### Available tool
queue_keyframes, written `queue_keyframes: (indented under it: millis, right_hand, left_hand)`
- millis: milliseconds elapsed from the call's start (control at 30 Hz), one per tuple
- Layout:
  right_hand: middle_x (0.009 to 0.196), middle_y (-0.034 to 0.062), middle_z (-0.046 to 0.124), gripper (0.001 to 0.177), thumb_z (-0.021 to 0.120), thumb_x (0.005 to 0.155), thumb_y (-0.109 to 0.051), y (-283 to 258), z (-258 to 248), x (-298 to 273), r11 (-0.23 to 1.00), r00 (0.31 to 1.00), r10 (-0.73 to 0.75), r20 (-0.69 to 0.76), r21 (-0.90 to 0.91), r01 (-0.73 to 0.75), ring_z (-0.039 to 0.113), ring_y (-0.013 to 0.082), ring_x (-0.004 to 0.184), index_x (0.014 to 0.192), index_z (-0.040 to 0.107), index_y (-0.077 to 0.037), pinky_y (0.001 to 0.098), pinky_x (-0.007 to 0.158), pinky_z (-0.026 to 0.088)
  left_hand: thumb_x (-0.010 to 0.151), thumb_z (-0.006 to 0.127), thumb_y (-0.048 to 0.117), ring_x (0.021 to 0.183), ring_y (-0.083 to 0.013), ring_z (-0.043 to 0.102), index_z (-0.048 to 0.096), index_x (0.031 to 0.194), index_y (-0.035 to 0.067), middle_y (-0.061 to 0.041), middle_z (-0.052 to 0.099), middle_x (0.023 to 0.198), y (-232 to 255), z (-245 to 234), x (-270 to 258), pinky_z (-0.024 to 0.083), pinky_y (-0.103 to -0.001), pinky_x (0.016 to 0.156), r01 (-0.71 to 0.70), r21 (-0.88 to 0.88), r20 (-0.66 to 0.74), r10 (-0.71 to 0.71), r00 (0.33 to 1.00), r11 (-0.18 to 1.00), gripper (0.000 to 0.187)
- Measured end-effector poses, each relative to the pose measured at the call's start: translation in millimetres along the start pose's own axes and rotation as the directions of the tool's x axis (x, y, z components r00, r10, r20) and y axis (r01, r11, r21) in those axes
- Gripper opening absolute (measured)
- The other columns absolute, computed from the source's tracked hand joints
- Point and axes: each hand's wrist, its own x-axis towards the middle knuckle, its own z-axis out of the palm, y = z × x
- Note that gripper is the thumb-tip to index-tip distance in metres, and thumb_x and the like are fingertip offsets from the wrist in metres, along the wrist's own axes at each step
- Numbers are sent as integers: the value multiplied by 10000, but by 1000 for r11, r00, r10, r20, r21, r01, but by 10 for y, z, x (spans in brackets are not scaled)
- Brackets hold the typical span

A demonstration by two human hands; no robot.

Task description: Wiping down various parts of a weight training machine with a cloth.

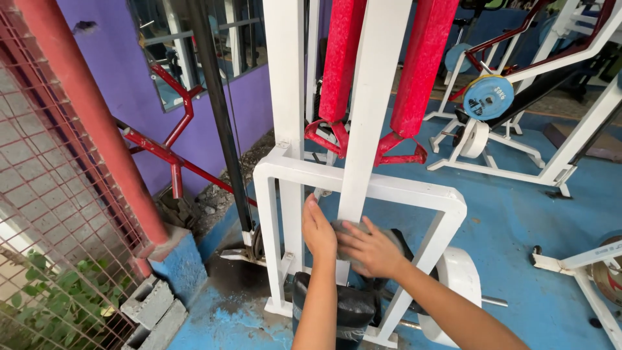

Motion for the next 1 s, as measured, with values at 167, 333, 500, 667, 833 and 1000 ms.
queue_keyframes:
  millis: [167,333,500,667,833,1000]
  right_hand:
    - [1569,26,503,304,438,1022,-265,299,40,208,981,999,11,-31,-192,-17,380,310,1505,1257,629,-246,661,1204,118]
    - [1650,3,406,436,410,1050,-285,935,-718,1097,912,972,122,-202,-364,-190,251,326,1560,1460,559,-277,696,1201,95]
    - [1587,140,476,408,486,1076,-232,1225,-965,1524,905,884,66,-463,-346,-249,341,425,1494,1426,630,-79,553,1240,216]
    - [1523,114,556,359,425,1069,-157,658,-715,1105,934,957,-83,-278,-357,-23,482,385,1422,1341,659,-141,496,1214,302]
    - [1491,80,592,351,379,1078,-150,653,-848,1068,948,964,-196,-181,-285,139,573,313,1356,1276,668,-132,417,1175,388]
    - [1341,182,654,329,398,1071,-139,1148,-1823,1884,942,992,-63,-112,322,96,559,420,1300,1228,647,9,534,1192,405]
  left_hand:
    - [1106,307,431,1306,-315,581,599,1410,136,-137,660,1356,-29,-7,-26,445,-442,1109,-45,12,2,45,999,999,514]
    - [1105,319,434,1315,-302,575,592,1422,152,-124,628,1400,80,-6,-70,437,-426,1112,-79,31,41,78,996,996,505]
    - [1098,335,371,1423,-357,435,447,1534,142,-167,478,1535,254,-79,-146,337,-489,1181,-176,-43,280,181,943,983,506]
    - [1104,264,379,1444,-362,398,356,1574,103,-189,455,1554,119,-6,-94,318,-506,1190,-158,-220,337,227,914,963,553]
    - [1094,299,448,1479,-394,307,304,1581,33,-263,371,1581,-42,68,-36,250,-513,1226,-106,-277,328,197,924,955,640]
    - [1094,302,361,1438,-363,413,307,1593,99,-206,486,1528,103,-30,-119,321,-495,1190,-170,-288,384,277,881,942,564]
